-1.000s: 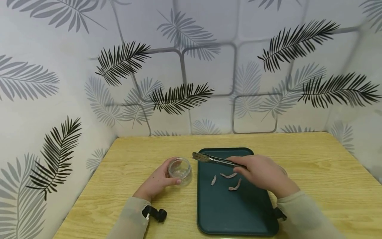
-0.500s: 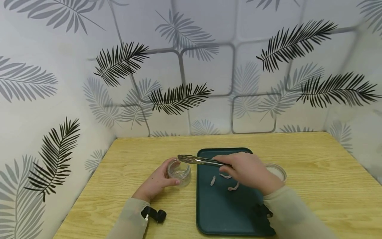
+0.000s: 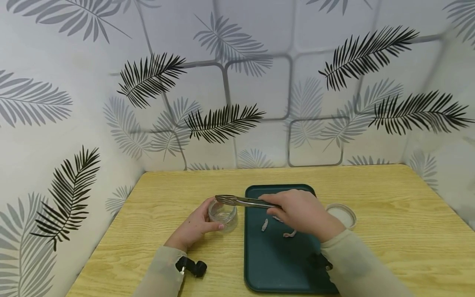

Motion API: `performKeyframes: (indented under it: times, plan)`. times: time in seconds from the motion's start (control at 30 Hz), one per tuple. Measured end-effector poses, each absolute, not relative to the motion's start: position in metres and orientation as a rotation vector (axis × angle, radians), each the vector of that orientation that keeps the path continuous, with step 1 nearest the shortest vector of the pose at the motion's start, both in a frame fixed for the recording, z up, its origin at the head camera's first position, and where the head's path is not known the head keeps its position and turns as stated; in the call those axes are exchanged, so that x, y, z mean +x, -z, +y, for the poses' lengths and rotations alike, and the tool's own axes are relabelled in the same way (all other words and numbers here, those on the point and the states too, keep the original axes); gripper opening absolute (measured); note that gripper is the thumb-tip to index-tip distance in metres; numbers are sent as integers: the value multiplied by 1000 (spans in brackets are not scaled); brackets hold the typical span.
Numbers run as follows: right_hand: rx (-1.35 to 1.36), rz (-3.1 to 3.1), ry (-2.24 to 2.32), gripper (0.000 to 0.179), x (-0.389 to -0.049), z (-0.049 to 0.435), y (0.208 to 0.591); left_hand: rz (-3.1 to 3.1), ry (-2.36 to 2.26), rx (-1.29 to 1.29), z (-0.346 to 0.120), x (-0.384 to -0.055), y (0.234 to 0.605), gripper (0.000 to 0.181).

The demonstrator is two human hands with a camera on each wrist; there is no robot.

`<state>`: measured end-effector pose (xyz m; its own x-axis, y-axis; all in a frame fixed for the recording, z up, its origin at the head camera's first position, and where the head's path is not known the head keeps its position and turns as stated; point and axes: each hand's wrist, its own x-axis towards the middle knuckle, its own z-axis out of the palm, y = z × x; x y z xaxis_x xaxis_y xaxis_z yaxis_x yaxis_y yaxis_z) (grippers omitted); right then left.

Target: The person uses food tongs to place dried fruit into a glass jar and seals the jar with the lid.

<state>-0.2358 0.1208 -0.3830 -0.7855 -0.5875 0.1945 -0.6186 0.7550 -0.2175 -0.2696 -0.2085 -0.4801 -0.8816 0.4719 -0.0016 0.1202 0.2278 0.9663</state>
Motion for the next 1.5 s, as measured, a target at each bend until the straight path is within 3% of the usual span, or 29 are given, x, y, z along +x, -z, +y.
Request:
performKeyframes:
  times: [0.4,1.5]
  plan:
    - [952,-2869,-420,48,-237,124,385,2221,-1695,542,-209,-271,481,90]
    - [888,-3030,-469,52,-218,211,412,2215,-1684,640,-212,-270,479,82]
